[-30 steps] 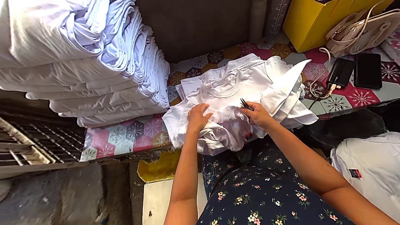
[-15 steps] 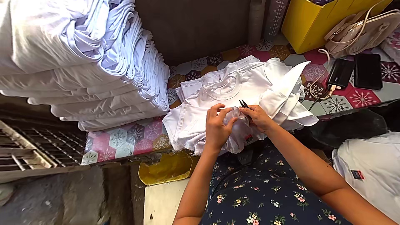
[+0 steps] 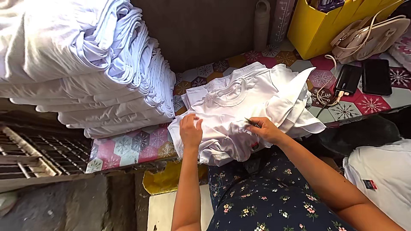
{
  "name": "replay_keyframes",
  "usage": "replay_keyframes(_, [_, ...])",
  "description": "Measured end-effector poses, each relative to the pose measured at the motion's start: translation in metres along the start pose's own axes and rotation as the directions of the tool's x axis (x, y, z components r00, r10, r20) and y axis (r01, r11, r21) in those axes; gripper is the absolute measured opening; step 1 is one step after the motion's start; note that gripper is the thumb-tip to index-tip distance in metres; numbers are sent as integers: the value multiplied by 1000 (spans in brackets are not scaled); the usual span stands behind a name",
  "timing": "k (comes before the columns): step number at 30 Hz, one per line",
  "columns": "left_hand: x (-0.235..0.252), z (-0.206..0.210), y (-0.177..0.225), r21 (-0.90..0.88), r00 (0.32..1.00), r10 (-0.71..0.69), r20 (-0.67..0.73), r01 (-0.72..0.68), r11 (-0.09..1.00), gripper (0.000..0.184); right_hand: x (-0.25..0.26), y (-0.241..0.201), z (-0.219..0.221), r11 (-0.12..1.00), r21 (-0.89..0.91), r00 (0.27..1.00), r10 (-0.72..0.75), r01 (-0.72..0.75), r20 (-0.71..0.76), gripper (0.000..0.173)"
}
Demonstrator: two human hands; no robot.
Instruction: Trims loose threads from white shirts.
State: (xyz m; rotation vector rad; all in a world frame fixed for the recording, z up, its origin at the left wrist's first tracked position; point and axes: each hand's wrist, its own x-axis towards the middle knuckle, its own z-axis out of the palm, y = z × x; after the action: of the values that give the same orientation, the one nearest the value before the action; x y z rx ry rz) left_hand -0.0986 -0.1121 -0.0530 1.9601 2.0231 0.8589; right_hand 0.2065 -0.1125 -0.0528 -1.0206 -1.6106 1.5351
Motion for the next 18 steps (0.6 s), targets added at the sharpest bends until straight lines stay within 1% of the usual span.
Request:
replay_keyframes(1, [10, 7, -10, 20, 990, 65, 126, -68, 997, 38, -3, 1, -1, 996, -91, 999, -24, 27, 29, 13])
replay_keyframes(2, [19, 16, -16, 40, 963, 120, 242, -133, 990, 51, -5, 4, -1, 980, -193, 998, -40, 50, 57, 17])
replay_keyframes(3, [26, 26, -20, 63, 931, 146, 334, -176, 982, 55, -6, 7, -2, 952, -301, 995, -32, 58, 91, 20])
replay_keyframes(4, [31, 32, -21, 81, 902, 147, 407, -196, 977, 49, -7, 9, -3, 918, -394, 992, 3, 48, 127, 22])
replay_keyframes(5, [35, 34, -22, 91, 885, 153, 440, -214, 973, 39, -7, 11, -5, 885, -464, 988, 40, 34, 148, 24])
replay_keyframes(7, [40, 21, -24, 65, 885, 213, 414, -262, 963, 16, -5, 19, -7, 844, -535, 986, 69, 23, 151, 26])
replay_keyframes(8, [38, 7, -24, 20, 898, 251, 361, -277, 961, 11, -5, 22, -7, 839, -544, 988, 62, 25, 140, 26])
replay_keyframes(10, [21, -33, -27, -88, 934, 304, 186, -292, 952, 10, -4, 27, -6, 838, -544, 992, 27, 43, 120, 26])
replay_keyframes(11, [5, -56, -27, -123, 951, 277, 137, -261, 957, 10, -3, 30, -5, 837, -545, 994, 4, 58, 112, 26])
replay_keyframes(12, [-14, -75, -27, -121, 962, 238, 137, -222, 968, 11, -2, 33, -4, 835, -545, 994, -8, 69, 113, 27])
replay_keyframes(13, [-35, -91, -26, -95, 963, 189, 195, -173, 980, 11, -1, 34, -3, 831, -550, 992, -8, 75, 124, 27])
replay_keyframes(14, [-53, -101, -22, -45, 942, 110, 316, -101, 994, 10, 0, 35, -3, 824, -562, 989, 6, 78, 146, 28])
replay_keyframes(15, [-66, -106, -14, 49, 870, -26, 492, 2, 999, 12, 1, 34, -4, 813, -577, 985, 27, 78, 172, 30])
replay_keyframes(16, [-71, -108, -4, 177, 726, -193, 661, 99, 979, 18, 2, 32, -5, 804, -589, 980, 43, 82, 195, 31])
replay_keyframes(17, [-69, -105, 3, 287, 576, -316, 754, 143, 947, 26, 2, 32, -5, 799, -595, 976, 49, 90, 214, 33])
replay_keyframes(18, [-63, -102, 11, 352, 505, -374, 778, 143, 925, 33, 1, 33, -5, 795, -598, 973, 48, 101, 227, 35])
